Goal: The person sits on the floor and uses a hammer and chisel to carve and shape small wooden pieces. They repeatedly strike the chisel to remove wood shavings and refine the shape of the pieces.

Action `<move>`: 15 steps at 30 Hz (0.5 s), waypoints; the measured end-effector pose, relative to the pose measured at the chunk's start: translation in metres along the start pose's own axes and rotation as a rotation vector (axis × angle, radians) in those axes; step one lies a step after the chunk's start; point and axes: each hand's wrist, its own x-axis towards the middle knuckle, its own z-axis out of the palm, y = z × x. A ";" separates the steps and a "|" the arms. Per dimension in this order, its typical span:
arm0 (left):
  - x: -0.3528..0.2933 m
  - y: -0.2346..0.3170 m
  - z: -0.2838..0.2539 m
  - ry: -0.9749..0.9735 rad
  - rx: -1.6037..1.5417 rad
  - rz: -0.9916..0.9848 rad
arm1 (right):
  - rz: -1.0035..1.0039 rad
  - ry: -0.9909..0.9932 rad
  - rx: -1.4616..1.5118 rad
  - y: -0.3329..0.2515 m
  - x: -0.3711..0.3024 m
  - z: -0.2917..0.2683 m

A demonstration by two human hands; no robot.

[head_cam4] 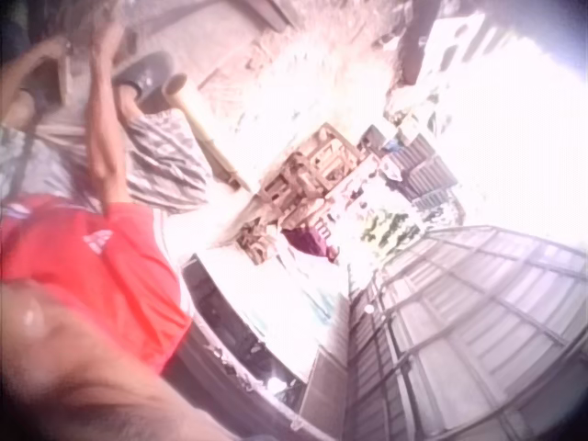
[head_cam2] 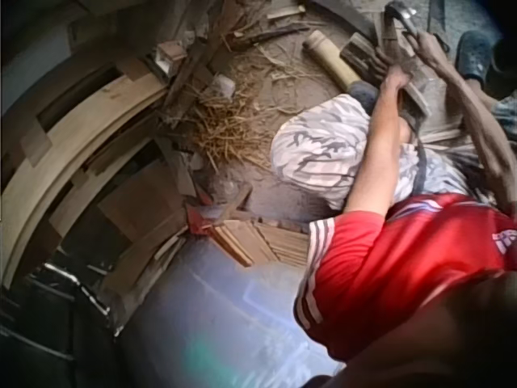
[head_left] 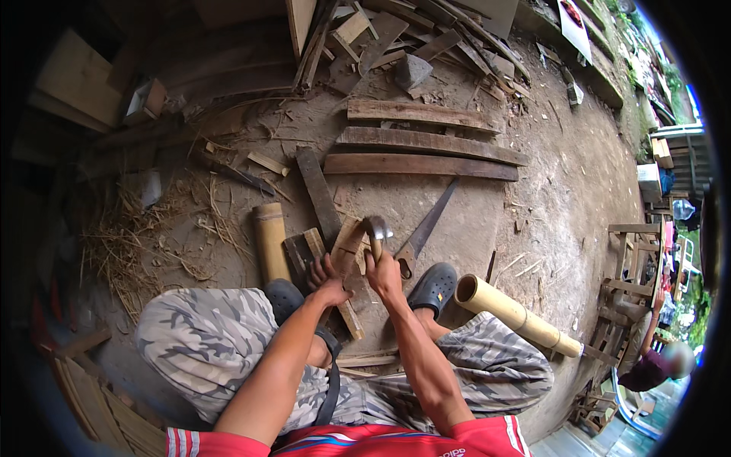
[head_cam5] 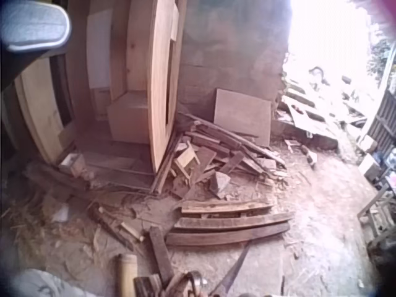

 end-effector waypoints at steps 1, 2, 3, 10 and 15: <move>-0.001 -0.007 0.003 0.002 0.000 0.000 | -0.021 0.057 0.034 -0.014 0.007 -0.001; -0.002 -0.012 0.005 0.003 0.001 0.001 | -0.005 0.106 0.082 -0.020 -0.004 -0.008; 0.007 -0.014 -0.003 0.029 -0.002 0.005 | -0.013 0.159 0.136 -0.033 -0.004 -0.019; 0.012 -0.025 0.005 0.129 -0.038 0.103 | -0.468 0.118 -0.089 -0.005 0.025 -0.089; 0.013 -0.022 0.005 0.083 -0.037 0.073 | -1.019 -0.177 -0.524 0.013 0.044 -0.122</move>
